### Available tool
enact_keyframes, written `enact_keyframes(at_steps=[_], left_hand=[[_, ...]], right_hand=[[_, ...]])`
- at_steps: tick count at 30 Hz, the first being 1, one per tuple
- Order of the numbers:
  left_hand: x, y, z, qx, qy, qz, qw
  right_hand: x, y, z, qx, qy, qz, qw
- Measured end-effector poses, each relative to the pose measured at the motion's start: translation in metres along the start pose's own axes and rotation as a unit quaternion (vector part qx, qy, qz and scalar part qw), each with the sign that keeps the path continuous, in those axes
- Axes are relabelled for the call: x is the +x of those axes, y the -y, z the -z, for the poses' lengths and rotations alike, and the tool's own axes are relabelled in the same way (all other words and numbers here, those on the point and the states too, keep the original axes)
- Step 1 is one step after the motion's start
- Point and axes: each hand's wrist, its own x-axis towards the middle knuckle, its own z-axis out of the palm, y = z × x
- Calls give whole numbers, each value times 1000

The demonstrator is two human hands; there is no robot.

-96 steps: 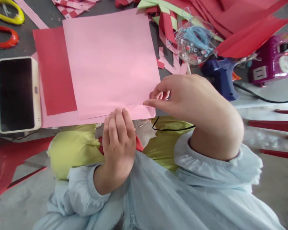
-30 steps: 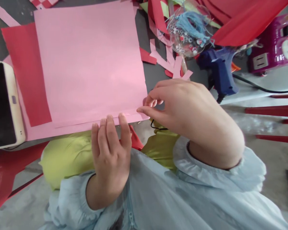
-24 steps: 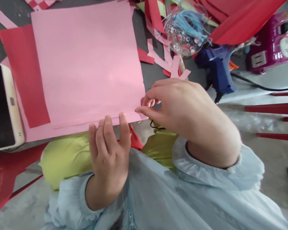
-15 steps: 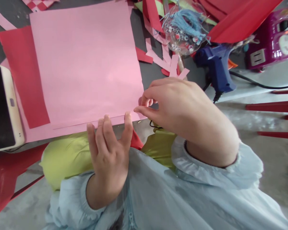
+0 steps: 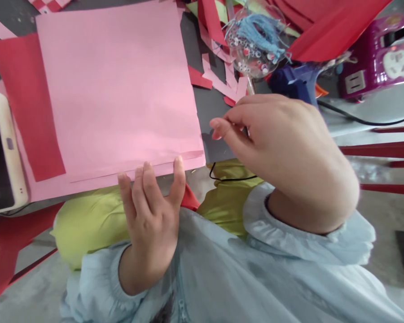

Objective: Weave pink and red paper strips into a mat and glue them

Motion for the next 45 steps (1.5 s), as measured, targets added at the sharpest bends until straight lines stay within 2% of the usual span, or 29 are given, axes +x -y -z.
enact_keyframes(at_steps=[2, 8, 14, 19, 25, 37, 45], left_hand=[[1, 0, 1, -3, 2, 0, 1000], [2, -1, 2, 0, 5, -1, 1000], [3, -1, 0, 2, 0, -3, 1000], [3, -3, 0, 1, -4, -2, 1000], [4, -4, -1, 23, 5, -9, 1000], [3, -5, -2, 15, 3, -14, 1000], [3, -7, -5, 10, -25, -6, 1000]], right_hand=[[-1, -1, 0, 4, -7, -7, 1000], [-4, 0, -7, 66, 6, 57, 996], [-1, 0, -11, 61, 29, 63, 996], [0, 0, -10, 51, 18, 55, 997], [-1, 1, -10, 33, 32, 61, 997], [0, 1, -21, 18, 2, 94, 995], [-2, 3, -20, 12, 5, 86, 996]])
